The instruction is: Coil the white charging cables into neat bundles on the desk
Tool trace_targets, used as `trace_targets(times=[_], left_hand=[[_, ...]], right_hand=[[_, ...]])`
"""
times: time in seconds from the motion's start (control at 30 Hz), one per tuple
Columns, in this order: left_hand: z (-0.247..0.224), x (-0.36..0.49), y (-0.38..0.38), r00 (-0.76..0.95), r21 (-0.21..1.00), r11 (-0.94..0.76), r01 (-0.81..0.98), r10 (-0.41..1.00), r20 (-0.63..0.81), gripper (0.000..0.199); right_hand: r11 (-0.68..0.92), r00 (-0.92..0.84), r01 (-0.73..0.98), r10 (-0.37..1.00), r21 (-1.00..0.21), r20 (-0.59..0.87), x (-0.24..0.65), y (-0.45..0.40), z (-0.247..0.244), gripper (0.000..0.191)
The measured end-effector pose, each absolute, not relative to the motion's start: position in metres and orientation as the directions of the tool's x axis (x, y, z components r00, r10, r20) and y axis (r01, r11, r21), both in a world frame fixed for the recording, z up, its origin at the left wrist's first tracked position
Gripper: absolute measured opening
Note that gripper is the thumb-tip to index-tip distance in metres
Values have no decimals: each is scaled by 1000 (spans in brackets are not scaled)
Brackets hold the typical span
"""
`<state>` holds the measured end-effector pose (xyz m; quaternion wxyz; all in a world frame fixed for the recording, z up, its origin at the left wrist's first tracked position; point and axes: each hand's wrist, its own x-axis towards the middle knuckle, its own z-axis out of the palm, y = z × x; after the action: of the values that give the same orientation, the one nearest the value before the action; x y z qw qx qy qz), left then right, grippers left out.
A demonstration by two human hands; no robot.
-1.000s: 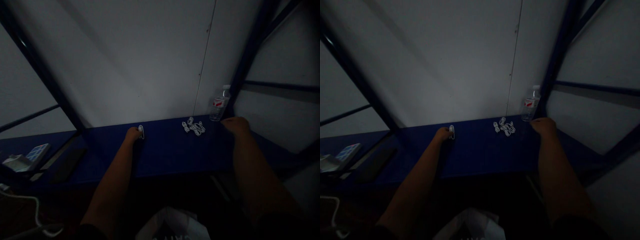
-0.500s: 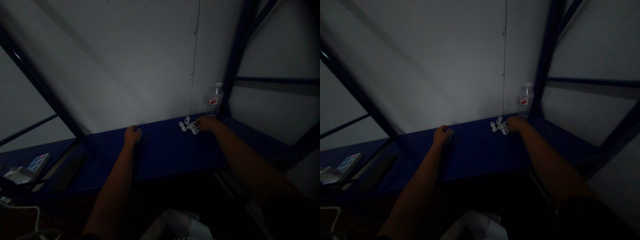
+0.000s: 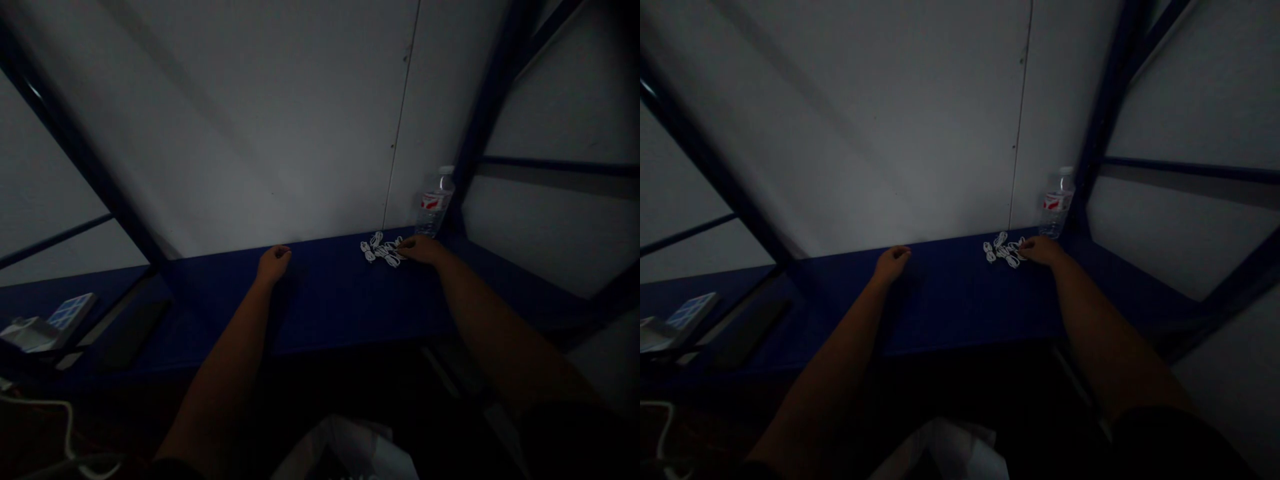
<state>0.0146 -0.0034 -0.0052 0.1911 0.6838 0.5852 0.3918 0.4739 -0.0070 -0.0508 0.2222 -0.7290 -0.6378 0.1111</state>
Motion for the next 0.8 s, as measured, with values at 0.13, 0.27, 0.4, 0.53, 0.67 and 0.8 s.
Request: trace_targets(times=[0.13,0.27,0.4,0.53,0.67,0.8], left_hand=[[-6,15,-1,27,729,-257,634,950,312,27],[-4,17,-3,49,707,-267,655,948,313,27],[-2,19,-6,51,705,-257,661,953,300,27],[0,19,-7,59,692,-247,678,957,284,27],[1,20,-7,74,692,-262,673,955,289,25],[3,22,-8,81,703,-262,661,956,280,25]], right_hand=[[-119,211,779,974,-616,78,481,-14,-50,38],[-78,194,812,971,-579,142,480,-16,-48,26],[-82,254,807,942,-584,218,478,-17,-45,31],[-84,293,763,929,-640,228,475,-20,-41,33],[-89,238,715,964,-694,122,470,-22,-40,35],[-96,248,605,966,-790,73,469,-23,-39,34]])
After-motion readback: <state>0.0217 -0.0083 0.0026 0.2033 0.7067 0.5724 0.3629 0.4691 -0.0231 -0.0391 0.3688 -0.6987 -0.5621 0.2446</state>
